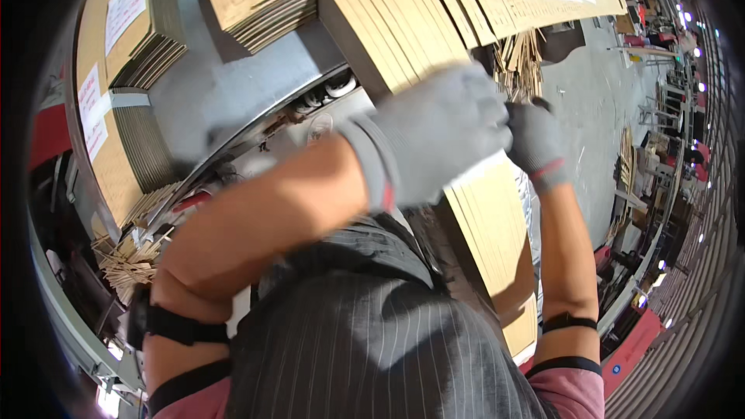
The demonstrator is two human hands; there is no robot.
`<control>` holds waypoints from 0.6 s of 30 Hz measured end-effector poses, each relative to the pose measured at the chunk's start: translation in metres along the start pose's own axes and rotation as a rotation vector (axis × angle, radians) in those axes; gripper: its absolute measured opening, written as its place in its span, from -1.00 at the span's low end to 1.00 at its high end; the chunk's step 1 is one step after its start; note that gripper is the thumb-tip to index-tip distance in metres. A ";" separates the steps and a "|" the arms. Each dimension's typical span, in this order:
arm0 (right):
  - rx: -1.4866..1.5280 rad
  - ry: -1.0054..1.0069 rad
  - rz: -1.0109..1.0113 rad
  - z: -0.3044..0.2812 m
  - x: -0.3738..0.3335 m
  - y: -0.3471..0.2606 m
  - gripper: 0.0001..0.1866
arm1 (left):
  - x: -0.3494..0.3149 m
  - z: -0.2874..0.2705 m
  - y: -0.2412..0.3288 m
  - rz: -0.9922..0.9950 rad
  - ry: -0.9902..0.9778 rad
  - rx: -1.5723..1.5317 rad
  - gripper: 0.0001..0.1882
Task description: Applying tape and labels to bundles of building materials and moving them into a stack.
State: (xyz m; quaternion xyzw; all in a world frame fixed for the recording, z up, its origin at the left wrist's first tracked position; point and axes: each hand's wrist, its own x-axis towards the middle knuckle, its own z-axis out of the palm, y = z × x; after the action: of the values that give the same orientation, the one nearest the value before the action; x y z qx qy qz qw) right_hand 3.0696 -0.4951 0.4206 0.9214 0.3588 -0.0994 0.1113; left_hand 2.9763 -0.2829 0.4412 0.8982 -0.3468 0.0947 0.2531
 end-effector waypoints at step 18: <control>0.625 -0.244 -0.087 0.001 0.023 0.033 -0.75 | -0.120 0.066 -0.011 -0.828 0.124 -1.009 -0.70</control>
State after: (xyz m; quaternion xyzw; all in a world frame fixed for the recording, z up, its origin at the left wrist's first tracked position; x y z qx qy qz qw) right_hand 3.1090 -0.5040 0.4183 0.8761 0.3341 -0.3189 -0.1387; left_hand 2.8947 -0.2414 0.3386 0.7214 0.0410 -0.1333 0.6783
